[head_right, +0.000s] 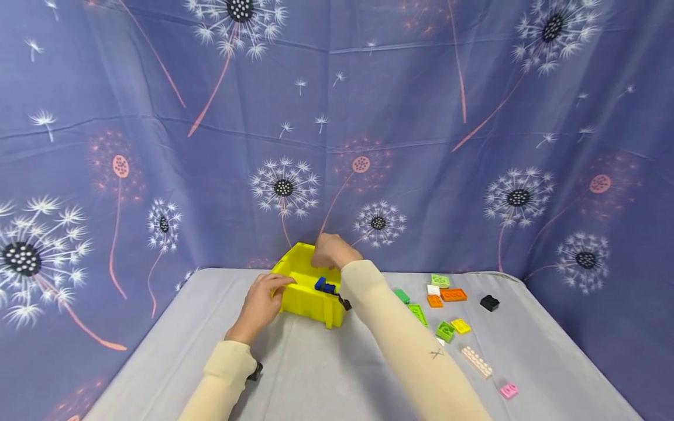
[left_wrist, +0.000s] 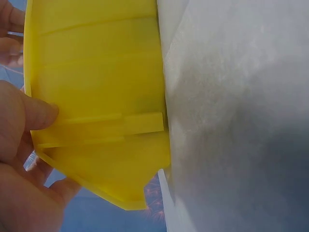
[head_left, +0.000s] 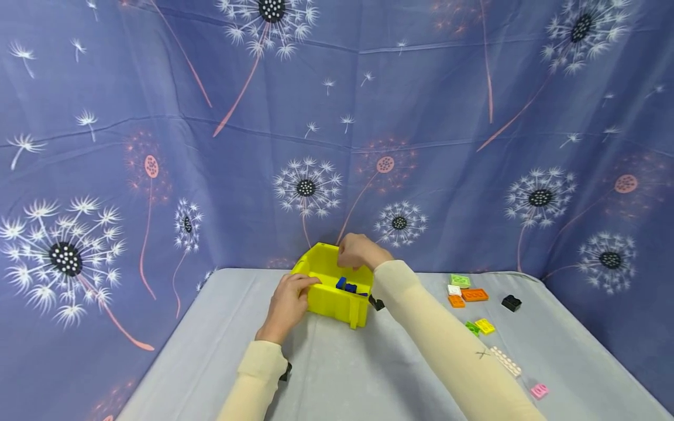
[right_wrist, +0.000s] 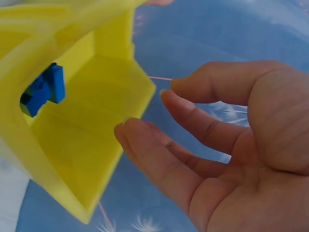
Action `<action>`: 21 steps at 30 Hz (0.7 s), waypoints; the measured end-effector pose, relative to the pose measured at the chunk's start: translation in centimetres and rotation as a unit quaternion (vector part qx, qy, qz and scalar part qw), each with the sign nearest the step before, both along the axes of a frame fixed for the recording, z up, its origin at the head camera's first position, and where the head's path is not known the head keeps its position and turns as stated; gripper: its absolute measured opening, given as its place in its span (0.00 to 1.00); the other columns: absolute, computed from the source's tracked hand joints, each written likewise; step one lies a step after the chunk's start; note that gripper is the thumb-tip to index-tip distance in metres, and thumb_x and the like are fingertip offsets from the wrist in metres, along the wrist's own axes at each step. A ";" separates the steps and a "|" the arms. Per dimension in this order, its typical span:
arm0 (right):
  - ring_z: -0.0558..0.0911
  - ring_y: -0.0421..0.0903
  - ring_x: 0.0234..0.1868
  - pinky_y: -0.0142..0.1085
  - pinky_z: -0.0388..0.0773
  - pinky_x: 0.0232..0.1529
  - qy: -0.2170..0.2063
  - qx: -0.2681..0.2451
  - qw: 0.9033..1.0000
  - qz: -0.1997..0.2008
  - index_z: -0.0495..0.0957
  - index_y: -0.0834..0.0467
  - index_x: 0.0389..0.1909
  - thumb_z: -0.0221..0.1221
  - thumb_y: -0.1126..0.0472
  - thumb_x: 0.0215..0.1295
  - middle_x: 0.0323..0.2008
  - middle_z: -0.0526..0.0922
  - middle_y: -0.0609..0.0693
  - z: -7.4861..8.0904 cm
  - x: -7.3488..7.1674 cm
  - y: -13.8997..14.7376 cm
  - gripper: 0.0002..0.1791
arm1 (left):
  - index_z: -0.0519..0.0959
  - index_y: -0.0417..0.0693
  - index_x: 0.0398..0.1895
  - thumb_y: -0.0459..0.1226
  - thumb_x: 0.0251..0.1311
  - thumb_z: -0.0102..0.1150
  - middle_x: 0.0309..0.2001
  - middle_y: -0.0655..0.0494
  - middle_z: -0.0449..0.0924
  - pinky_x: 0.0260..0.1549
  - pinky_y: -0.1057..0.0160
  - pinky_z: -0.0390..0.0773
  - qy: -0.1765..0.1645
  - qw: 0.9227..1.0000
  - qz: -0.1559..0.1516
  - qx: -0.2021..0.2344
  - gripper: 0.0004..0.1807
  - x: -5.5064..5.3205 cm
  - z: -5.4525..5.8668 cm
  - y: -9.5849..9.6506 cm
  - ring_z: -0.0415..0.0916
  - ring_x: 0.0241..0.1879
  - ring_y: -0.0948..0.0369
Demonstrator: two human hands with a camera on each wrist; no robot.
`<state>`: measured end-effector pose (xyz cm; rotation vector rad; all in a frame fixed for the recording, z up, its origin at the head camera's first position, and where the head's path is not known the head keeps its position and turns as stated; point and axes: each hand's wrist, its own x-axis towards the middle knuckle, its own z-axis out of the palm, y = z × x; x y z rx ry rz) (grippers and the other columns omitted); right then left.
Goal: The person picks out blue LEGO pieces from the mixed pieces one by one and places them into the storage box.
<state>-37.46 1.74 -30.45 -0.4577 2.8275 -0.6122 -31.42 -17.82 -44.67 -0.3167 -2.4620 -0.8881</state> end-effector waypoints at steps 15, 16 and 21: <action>0.83 0.48 0.40 0.41 0.82 0.40 0.094 -0.060 0.994 0.013 0.85 0.54 0.41 0.61 0.59 0.67 0.42 0.87 0.50 3.2 5.1 3.7 0.07 | 0.83 0.58 0.64 0.30 0.65 0.61 0.57 0.59 0.83 0.65 0.43 0.70 -0.063 0.998 -0.005 0.016 0.25 0.4 1.3 -1.9 0.72 0.63 0.52; 0.83 0.49 0.40 0.42 0.82 0.40 0.097 -0.064 0.993 0.013 0.85 0.54 0.42 0.60 0.59 0.67 0.42 0.87 0.51 3.3 5.4 4.0 0.08 | 0.82 0.56 0.65 0.30 0.65 0.61 0.58 0.58 0.83 0.69 0.40 0.66 -0.068 0.998 -0.004 0.014 0.25 0.5 1.5 -2.0 0.71 0.65 0.51; 0.84 0.51 0.45 0.43 0.83 0.41 0.113 -0.078 0.990 -0.001 0.84 0.54 0.48 0.55 0.59 0.70 0.48 0.87 0.53 3.4 6.9 5.8 0.12 | 0.79 0.48 0.67 0.34 0.62 0.62 0.64 0.50 0.81 0.75 0.30 0.45 -0.053 0.998 0.009 -0.019 0.28 1.4 3.6 -1.8 0.69 0.69 0.44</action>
